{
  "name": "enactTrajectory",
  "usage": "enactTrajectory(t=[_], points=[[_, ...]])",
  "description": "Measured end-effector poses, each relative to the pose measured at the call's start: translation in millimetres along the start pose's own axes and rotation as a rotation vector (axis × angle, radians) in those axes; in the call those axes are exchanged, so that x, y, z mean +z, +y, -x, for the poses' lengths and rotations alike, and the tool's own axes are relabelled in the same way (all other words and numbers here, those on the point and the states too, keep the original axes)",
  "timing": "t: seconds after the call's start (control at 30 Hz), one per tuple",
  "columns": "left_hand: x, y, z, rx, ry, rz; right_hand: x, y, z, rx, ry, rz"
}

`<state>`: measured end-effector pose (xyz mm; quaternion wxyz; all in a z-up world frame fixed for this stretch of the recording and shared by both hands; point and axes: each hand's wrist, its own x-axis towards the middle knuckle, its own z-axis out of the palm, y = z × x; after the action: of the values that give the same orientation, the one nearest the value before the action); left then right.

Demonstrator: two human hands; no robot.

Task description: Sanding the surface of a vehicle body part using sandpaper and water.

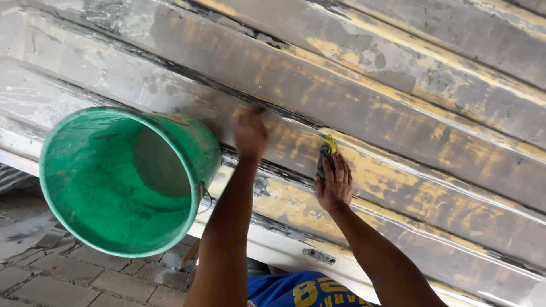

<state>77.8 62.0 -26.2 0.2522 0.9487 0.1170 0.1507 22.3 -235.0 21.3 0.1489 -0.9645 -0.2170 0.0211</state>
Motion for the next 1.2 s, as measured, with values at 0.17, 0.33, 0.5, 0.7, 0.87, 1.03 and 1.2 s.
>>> enactTrajectory(t=[0.17, 0.33, 0.5, 0.7, 0.87, 1.03, 1.2], points=[[29.4, 57.2, 19.0, -0.165, 0.113, 0.005, -1.3, -0.1, -1.3, -0.008, 0.006, -0.013], [33.8, 92.7, 48.1, 0.228, -0.134, 0.063, -7.5, -3.4, -3.6, 0.028, -0.011, -0.032], [-33.2, 25.3, -18.0, -0.187, 0.108, -0.029, -5.1, -0.1, -3.2, 0.007, -0.001, -0.021], [28.2, 93.3, 34.1, 0.147, 0.015, 0.05, -5.8, -4.0, -3.8, 0.022, -0.026, -0.013], [30.3, 19.1, 1.3, 0.229, -0.002, -0.039, -5.6, -2.7, -2.1, 0.019, -0.025, -0.009], [-1.9, 25.1, -49.4, -0.273, 0.135, -0.156, -4.8, -1.9, -4.6, 0.008, -0.034, -0.021], [35.8, 92.3, -12.2, 0.18, -0.119, -0.04, -8.0, -3.9, -3.6, 0.005, -0.035, -0.017]])
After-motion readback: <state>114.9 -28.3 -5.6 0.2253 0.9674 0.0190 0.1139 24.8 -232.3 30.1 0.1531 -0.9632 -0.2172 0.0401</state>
